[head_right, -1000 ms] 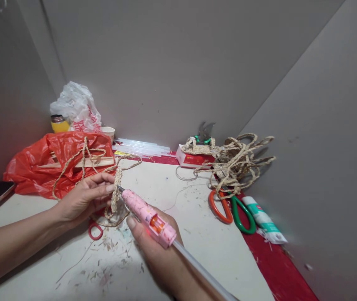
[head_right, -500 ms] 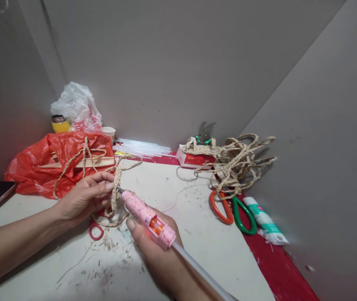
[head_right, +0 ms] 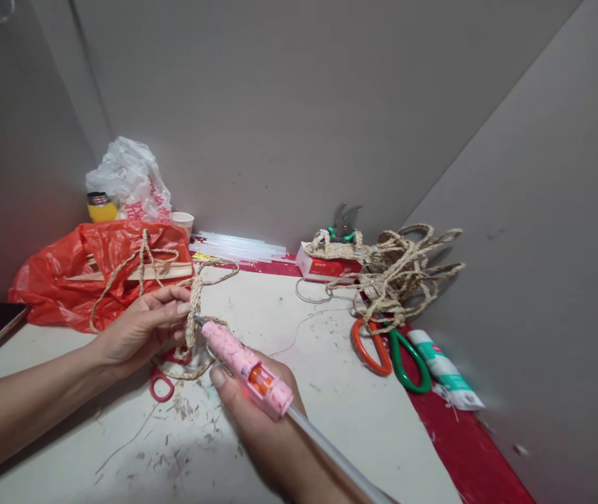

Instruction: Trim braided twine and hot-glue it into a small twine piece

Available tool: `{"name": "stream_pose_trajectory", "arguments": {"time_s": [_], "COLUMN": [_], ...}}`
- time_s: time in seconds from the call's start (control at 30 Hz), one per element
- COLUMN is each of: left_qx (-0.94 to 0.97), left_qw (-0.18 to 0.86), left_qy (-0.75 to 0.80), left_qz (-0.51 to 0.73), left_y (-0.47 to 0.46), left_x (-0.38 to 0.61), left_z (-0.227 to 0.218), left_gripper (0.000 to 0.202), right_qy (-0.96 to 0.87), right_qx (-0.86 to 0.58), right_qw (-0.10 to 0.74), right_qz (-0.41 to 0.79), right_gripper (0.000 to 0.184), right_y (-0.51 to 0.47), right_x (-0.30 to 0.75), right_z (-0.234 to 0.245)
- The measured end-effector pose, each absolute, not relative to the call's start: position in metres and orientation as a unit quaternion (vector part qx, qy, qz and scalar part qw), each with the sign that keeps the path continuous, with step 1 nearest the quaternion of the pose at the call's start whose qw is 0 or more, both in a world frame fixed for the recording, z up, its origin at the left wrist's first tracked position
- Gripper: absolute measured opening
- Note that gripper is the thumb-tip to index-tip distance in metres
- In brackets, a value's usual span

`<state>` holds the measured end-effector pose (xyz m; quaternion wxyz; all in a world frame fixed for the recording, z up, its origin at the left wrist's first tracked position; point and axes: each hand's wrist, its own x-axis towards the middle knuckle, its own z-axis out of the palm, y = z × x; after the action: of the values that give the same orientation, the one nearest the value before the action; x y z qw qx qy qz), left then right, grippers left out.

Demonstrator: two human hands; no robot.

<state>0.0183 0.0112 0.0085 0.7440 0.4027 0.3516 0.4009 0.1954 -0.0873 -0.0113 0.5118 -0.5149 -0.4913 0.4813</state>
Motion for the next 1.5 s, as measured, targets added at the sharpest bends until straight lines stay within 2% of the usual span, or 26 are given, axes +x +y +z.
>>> {"name": "stream_pose_trajectory", "arguments": {"time_s": [0.27, 0.5, 0.93, 1.5], "left_qx": [0.410, 0.404, 0.400, 0.400], "left_qw": [0.743, 0.741, 0.741, 0.731], "left_qy": [0.340, 0.341, 0.329, 0.336], "left_qz": [0.404, 0.413, 0.427, 0.439], "left_y": [0.0133, 0.0137, 0.0165, 0.0185], "left_x": [0.0173, 0.0186, 0.0179, 0.0171], "left_z": [0.0069, 0.0074, 0.0074, 0.0066], "left_gripper": [0.016, 0.017, 0.016, 0.019], "right_qy": [-0.518, -0.535, -0.545, -0.558], "right_qx": [-0.523, -0.511, -0.486, -0.505], "right_qw": [0.469, 0.469, 0.483, 0.461], "right_qz": [0.487, 0.482, 0.484, 0.471], "right_gripper": [0.050, 0.052, 0.042, 0.041], "right_y": [-0.0876, -0.0862, -0.0863, -0.0882], "right_x": [0.1962, 0.1956, 0.1949, 0.1962], "right_z": [-0.0110, -0.0117, -0.0091, -0.0124]}}
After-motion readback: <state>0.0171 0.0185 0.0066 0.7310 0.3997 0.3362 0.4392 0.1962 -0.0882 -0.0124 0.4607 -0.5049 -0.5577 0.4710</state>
